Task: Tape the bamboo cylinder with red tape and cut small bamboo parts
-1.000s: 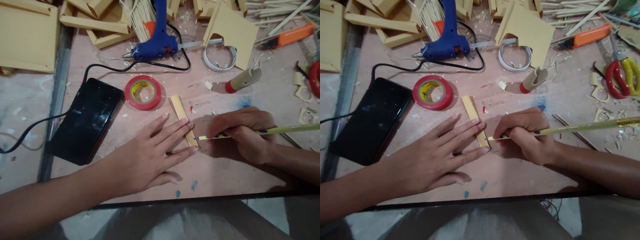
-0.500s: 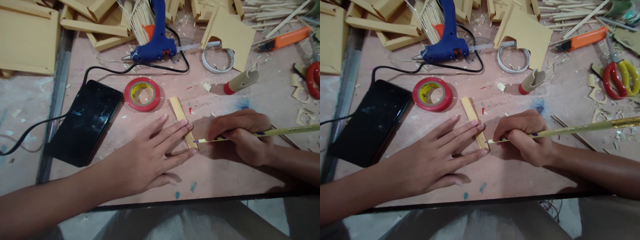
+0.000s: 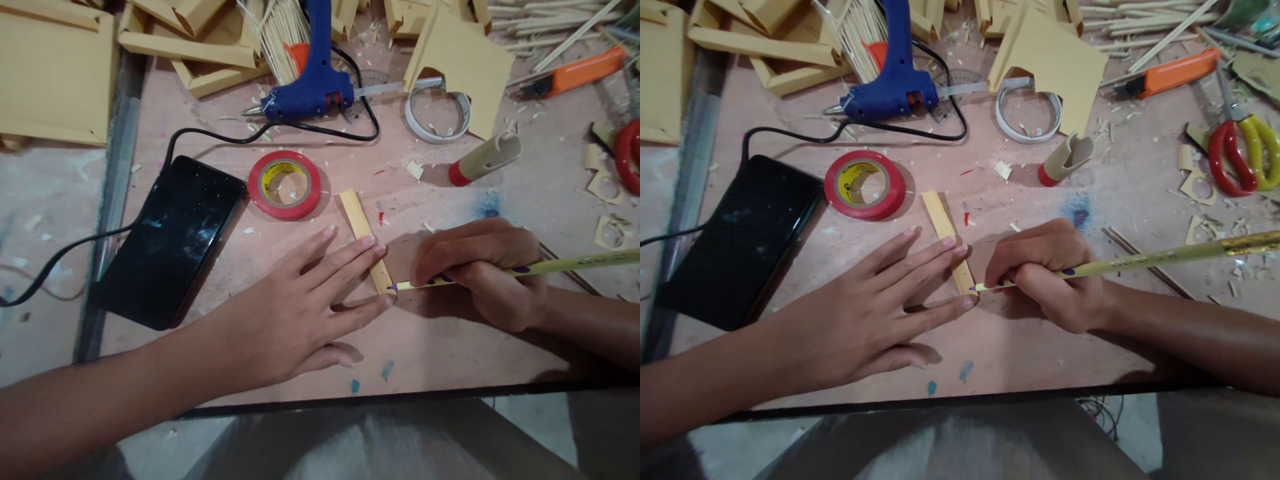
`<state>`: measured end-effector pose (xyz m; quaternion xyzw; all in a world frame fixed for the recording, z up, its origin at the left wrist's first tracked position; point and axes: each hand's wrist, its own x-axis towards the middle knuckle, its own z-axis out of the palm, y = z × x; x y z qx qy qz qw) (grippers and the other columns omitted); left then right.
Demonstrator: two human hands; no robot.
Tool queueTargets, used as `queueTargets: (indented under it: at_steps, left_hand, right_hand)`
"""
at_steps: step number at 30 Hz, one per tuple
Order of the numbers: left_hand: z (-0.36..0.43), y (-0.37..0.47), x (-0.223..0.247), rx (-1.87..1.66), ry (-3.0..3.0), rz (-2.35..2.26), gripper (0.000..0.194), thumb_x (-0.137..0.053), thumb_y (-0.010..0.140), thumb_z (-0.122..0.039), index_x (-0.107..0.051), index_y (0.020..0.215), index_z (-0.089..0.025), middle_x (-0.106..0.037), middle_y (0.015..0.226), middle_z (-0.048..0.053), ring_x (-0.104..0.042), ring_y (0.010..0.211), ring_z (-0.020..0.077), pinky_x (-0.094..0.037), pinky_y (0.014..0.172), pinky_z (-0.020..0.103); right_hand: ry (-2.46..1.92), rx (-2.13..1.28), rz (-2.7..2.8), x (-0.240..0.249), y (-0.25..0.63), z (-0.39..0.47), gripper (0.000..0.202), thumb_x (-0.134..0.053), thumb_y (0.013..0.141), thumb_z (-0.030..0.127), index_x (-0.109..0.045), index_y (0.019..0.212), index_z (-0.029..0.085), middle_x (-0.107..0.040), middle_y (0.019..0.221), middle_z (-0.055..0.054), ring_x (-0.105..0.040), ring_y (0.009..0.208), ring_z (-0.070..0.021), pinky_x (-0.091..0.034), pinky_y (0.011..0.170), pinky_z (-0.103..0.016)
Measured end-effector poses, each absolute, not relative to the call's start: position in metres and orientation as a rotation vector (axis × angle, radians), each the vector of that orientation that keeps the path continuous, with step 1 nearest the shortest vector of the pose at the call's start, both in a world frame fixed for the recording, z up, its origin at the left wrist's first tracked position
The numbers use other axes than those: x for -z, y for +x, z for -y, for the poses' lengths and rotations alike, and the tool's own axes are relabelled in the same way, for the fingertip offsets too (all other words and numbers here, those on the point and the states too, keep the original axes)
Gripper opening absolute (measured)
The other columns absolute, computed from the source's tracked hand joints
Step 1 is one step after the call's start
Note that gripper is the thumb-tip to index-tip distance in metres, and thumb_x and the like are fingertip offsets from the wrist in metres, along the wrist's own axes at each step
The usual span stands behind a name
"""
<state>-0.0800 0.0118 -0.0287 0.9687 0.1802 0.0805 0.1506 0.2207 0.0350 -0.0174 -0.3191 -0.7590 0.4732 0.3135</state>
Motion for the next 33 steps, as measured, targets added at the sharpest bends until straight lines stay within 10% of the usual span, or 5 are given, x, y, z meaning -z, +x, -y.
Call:
queueTargets:
  at_steps: [33]
  left_hand:
    - [-0.012,-0.0785,0.0257,-0.232,2.809,-0.5,0.06,-0.051,0.111,-0.061,-0.056,0.155,-0.022,-0.03,0.178,0.033,-0.033,0.169,0.0447,-0.034,0.131,0.076]
  right_hand:
    - [-0.929,-1.209,1.887,0.0181,0.216,-0.0352,0.034,-0.052,0.089,0.002,-0.08,0.085,0.021,-0.08,0.076,0.001,-0.07,0.064,-0.0097,-0.05,0.058,-0.02]
